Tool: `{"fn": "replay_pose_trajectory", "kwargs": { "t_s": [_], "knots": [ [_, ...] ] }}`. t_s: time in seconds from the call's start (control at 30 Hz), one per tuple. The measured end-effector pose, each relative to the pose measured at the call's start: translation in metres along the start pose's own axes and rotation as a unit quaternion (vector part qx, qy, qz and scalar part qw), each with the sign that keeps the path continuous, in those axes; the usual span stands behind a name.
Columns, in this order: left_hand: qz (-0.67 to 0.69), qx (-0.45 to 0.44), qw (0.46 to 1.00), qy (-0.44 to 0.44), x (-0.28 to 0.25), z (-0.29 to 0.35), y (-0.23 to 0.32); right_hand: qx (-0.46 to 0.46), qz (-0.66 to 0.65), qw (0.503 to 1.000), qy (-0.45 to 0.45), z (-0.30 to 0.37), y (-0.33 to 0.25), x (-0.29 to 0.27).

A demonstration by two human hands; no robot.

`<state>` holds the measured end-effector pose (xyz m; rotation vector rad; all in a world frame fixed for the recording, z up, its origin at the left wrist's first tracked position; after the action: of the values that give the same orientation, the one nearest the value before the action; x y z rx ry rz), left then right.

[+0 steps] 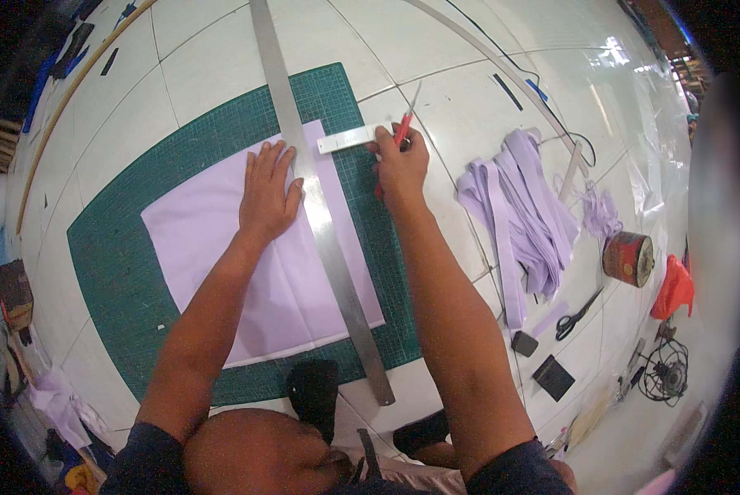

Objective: The person cuts strips of light-colored fabric using a pair of shears while following the edge of a long metal ruler placed on a green cutting mat.

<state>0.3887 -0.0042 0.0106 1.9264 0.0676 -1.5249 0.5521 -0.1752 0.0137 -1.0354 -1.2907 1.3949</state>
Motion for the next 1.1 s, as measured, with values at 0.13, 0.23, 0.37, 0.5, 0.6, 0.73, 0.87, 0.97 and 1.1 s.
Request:
{"fn": "replay_pose_trajectory", "kwargs": {
  "t_s": [0.13,0.23,0.37,0.5,0.6,0.73,0.87,0.97,1.1],
  "knots": [
    [0.019,-0.011,1.0,-0.018,0.0,-0.001,0.001,-0.008,0.053,0.998,-0.019,-0.026,0.009,0.027],
    [0.023,-0.01,1.0,-0.013,-0.001,-0.002,0.002,-0.033,0.093,0.995,-0.02,-0.031,0.016,0.032],
    [0.019,-0.014,0.999,-0.022,-0.001,-0.004,0.003,-0.056,0.122,0.991,-0.023,-0.033,0.021,0.03],
    [0.019,-0.016,0.999,-0.022,-0.002,-0.003,0.002,-0.015,0.12,0.992,-0.029,-0.028,0.015,0.034],
    [0.013,-0.01,1.0,-0.014,-0.003,-0.004,0.001,0.0,0.12,0.992,-0.04,-0.026,0.012,0.035],
    [0.011,-0.008,1.0,-0.011,-0.003,-0.003,0.002,-0.013,0.103,0.994,-0.034,-0.027,0.012,0.035],
    [0.011,0.009,1.0,0.018,-0.003,-0.001,0.006,-0.016,0.044,0.998,-0.03,-0.026,0.007,0.029],
    [0.014,0.023,0.999,0.029,0.001,-0.002,0.006,-0.018,0.018,1.0,0.008,-0.011,0.004,0.002],
    [-0.006,0.03,0.999,0.031,0.002,0.001,-0.005,0.042,0.062,0.997,-0.03,0.072,0.004,-0.067]
  ]
}}
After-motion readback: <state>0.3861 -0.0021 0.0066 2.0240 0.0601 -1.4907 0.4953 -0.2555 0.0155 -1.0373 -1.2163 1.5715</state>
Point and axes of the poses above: each hand's wrist, its own z-axis away from the middle knuckle, its own x-axis out of the palm, y = z × x, the point moved 6 cm from there along -z, towards the middle knuckle, and after that the axes turned 14 degrees about -x, right-handed, at the moved point
